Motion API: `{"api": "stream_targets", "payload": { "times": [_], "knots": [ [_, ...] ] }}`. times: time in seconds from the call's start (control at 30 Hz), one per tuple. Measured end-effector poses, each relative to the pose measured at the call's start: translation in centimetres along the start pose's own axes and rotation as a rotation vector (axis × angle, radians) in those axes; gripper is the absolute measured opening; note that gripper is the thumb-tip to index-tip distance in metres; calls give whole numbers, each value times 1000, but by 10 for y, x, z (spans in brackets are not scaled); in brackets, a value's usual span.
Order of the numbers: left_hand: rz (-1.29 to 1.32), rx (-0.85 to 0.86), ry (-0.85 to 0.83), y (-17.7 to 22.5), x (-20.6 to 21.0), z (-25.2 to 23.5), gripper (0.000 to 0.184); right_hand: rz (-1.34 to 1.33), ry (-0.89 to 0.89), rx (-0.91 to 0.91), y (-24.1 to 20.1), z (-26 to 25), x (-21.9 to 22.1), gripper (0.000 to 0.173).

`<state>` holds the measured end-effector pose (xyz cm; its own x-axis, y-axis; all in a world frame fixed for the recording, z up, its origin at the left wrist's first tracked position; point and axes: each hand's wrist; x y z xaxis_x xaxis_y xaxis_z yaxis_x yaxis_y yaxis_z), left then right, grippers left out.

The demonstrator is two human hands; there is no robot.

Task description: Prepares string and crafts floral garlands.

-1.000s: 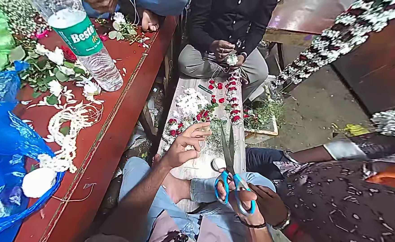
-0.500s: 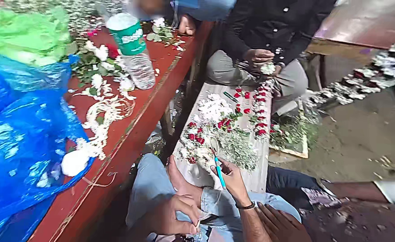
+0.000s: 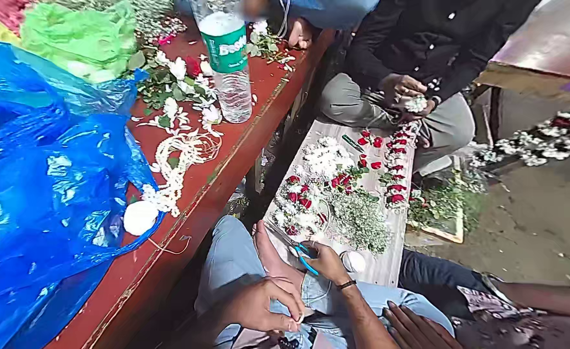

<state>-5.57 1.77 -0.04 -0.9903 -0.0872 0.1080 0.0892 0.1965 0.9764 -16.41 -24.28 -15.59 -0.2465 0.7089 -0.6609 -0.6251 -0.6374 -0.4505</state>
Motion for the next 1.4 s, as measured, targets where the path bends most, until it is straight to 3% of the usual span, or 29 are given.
{"api": "stream_targets", "payload": {
  "times": [0.1,0.17,0.23,0.33,0.43,0.5,0.57,0.6,0.67,0.73,0.77,0.83,0.87,0.93,1.0,1.07,1.13,1.23,1.3,1.4],
  "knots": [
    [-99,14,155,8,5,-14,18,255,-20,80,1,-8,-4,49],
    [-130,41,332,8,6,-22,15,237,23,41,-11,-1,-13,45],
    [-186,48,519,5,4,-26,15,-144,100,-173,-42,19,-30,42],
    [-161,69,747,9,-7,-29,19,-1104,-219,-384,-102,66,-49,31],
    [104,168,798,30,-35,-21,17,-1429,-296,-479,-125,88,-61,13],
    [301,210,675,40,-53,-3,16,-1380,-170,-473,-120,95,-74,6],
    [294,118,482,46,-69,20,17,-1215,-29,-399,-109,97,-88,5],
    [172,-5,380,49,-76,32,18,-1097,14,-356,-104,97,-93,6],
    [-329,-391,103,65,-85,49,25,-664,64,-306,-87,96,-95,7],
    [-641,-791,-96,93,-86,42,35,-172,-22,-243,-74,94,-85,8],
    [-703,-805,-31,108,-87,36,37,6,-135,-217,-72,94,-76,12],
    [-820,-670,322,145,-101,19,34,282,-326,-179,-79,93,-59,31],
    [-909,-626,553,160,-113,8,31,348,-306,-176,-84,92,-54,35],
    [-1184,-643,923,178,-152,-13,30,280,-38,-220,-91,84,-44,38],
    [-1316,-931,1010,177,-205,-32,42,115,235,-247,-93,68,-30,50],
    [-1301,-1195,926,164,-247,-50,55,-54,296,-247,-93,51,-24,43],
    [-1313,-1327,842,148,-264,-61,54,-203,278,-249,-90,43,-13,34],
    [-1281,-1235,851,134,-290,-41,32,-323,216,-239,-80,45,7,25],
    [-1169,-996,940,147,-306,-21,29,-376,178,-238,-76,45,11,23],
    [-911,-612,1146,203,-293,-13,26,-458,138,-273,-82,42,5,23]
  ]
}}
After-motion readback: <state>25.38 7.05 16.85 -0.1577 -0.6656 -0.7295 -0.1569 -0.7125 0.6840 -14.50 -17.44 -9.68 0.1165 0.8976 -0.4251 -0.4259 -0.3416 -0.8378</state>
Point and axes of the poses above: each hand's wrist, its own z-axis away from the middle knuckle, its own x-axis out of the palm, y = z × x, and after that the axes turned 6 degrees about x, right-handed
